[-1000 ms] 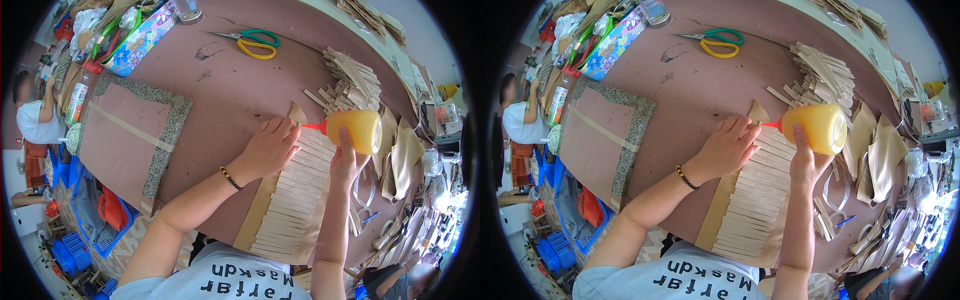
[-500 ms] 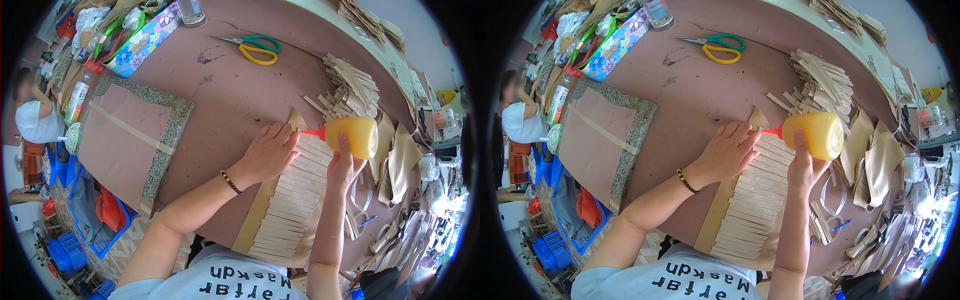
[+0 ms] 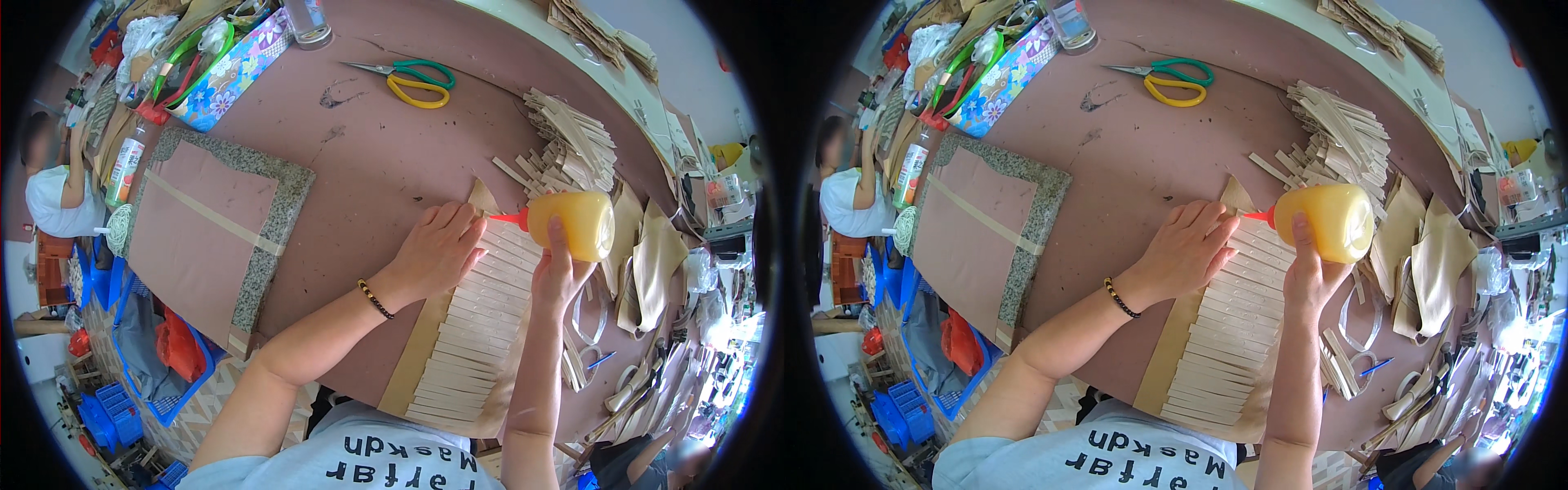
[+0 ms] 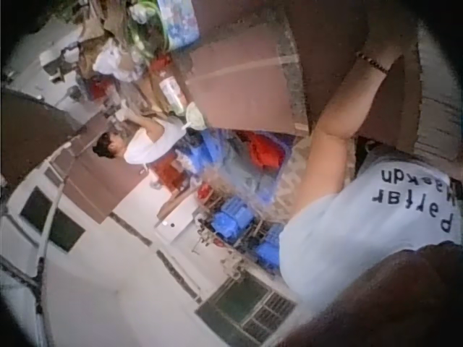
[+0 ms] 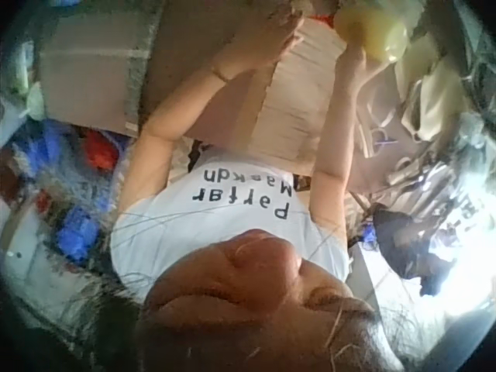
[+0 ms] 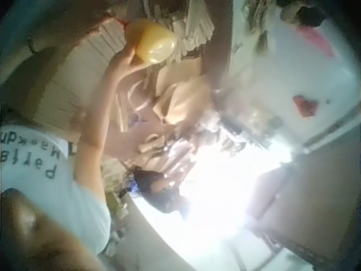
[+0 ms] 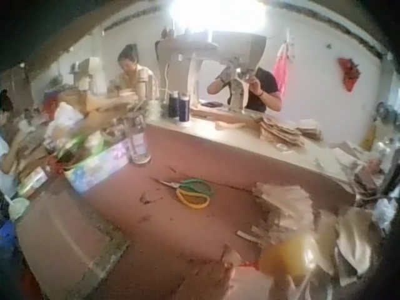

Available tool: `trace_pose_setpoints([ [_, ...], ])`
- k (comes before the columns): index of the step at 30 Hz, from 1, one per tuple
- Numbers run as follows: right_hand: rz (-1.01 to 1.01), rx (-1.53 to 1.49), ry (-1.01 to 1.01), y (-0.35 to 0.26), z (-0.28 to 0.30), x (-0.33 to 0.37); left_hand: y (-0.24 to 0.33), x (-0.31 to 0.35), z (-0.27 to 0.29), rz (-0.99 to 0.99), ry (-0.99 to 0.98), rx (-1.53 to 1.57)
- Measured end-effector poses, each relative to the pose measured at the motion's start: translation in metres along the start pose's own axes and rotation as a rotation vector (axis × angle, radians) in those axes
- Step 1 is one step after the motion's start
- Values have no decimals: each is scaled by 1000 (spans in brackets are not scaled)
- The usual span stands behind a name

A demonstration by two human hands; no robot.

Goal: The person applies glue from a yellow squeeze bottle onto a series of parallel wooden strips arranged on a cardboard sheet. The person holds the bottle with the right hand and guides the nozzle along the strips while the left hand stabilizes the work area. The process is repetitive and covers the length of the strips.

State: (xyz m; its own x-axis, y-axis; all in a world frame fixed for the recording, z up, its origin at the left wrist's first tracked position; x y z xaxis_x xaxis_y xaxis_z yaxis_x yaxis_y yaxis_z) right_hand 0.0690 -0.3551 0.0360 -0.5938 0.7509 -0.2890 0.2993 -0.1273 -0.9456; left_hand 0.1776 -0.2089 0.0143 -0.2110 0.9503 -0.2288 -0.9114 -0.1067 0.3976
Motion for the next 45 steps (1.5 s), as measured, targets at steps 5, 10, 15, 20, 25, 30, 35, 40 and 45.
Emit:
trace_pose_setpoints([
  [5,4,11,3,2,-2,2,1,-1,1,4,4,-16],
  [10,-7,56,39,-7,10,6,-1,0,-1,0,5,-24],
  [15,-18,-20,103,-2,1,7,0,-1,0,-1,-4,-21],
  [20,-50,123,83,-4,9,10,0,-1,0,-4,-15,-11],
  [25,15,42,150,-14,30,11,-1,0,-2,-4,-21,1],
  [30,-20,79,196,-8,30,13,1,-1,-2,-13,-22,-12],
  [35,14,77,190,-5,23,11,-1,-1,-3,5,-31,-17],
  [40,-39,58,197,-8,25,9,-1,-1,-3,1,-17,-35],
  [45,28,87,200,-4,6,6,1,-3,-2,6,-37,-32],
])
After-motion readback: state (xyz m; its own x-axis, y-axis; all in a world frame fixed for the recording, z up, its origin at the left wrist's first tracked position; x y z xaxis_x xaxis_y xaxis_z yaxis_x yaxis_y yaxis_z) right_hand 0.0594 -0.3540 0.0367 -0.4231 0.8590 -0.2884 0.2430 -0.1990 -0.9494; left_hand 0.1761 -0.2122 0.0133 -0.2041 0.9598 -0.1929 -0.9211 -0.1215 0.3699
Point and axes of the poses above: each hand's wrist, its own x-axis away from the middle knuckle, its own z-axis out of the back of the hand, y = z × x, the point moved 5 cm from there along -x, towards the middle knuckle, and after that the axes turned 10 degrees about -y, right-handed, at the moved point
